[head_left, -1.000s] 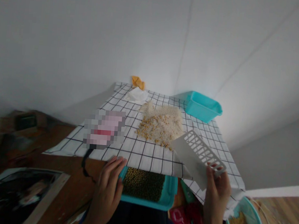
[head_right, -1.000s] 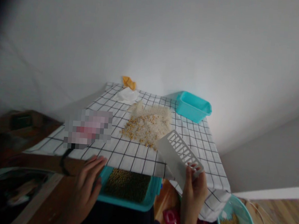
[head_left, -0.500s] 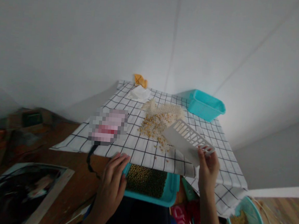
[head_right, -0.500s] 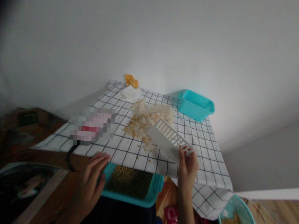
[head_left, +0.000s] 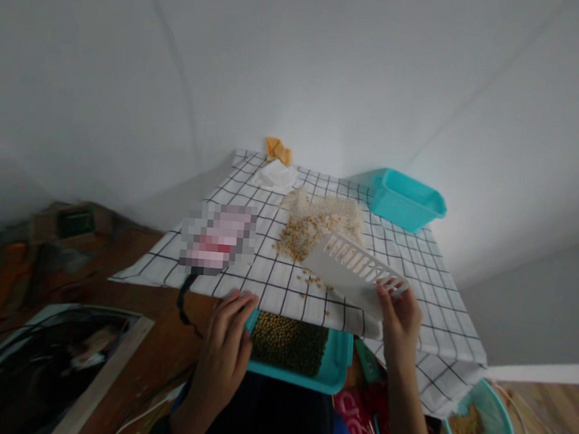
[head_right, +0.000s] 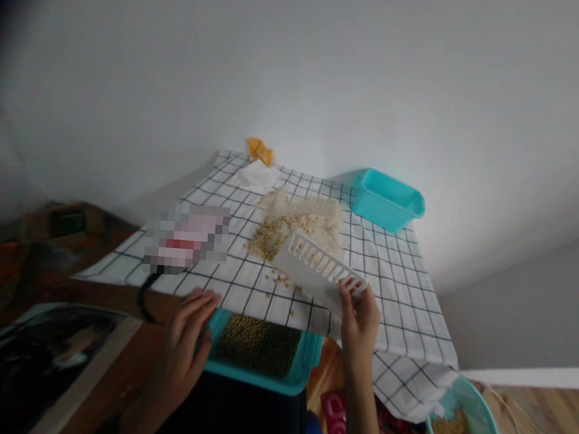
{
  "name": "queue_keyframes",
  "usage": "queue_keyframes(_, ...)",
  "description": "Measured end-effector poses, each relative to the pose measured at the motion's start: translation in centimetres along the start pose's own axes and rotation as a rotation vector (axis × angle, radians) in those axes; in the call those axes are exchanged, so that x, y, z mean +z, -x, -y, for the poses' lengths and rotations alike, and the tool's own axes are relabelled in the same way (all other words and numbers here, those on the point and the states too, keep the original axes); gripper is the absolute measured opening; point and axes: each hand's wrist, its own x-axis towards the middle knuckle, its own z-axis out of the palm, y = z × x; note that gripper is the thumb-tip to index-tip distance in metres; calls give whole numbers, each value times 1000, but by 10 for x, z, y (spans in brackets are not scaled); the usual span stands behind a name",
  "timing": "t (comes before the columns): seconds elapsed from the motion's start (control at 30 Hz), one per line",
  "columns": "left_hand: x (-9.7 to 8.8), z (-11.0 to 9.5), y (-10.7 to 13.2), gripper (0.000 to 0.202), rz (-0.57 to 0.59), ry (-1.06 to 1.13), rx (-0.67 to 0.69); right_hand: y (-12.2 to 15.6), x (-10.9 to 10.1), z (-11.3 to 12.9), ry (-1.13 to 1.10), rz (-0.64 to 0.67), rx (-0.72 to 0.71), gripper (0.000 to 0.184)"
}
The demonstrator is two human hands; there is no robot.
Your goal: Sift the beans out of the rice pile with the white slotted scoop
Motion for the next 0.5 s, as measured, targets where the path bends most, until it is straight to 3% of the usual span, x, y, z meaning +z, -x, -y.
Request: queue_keyframes(0.5,-3,-2,0,65,20,4,-21,-2,-1,4,-26,-25,14,21)
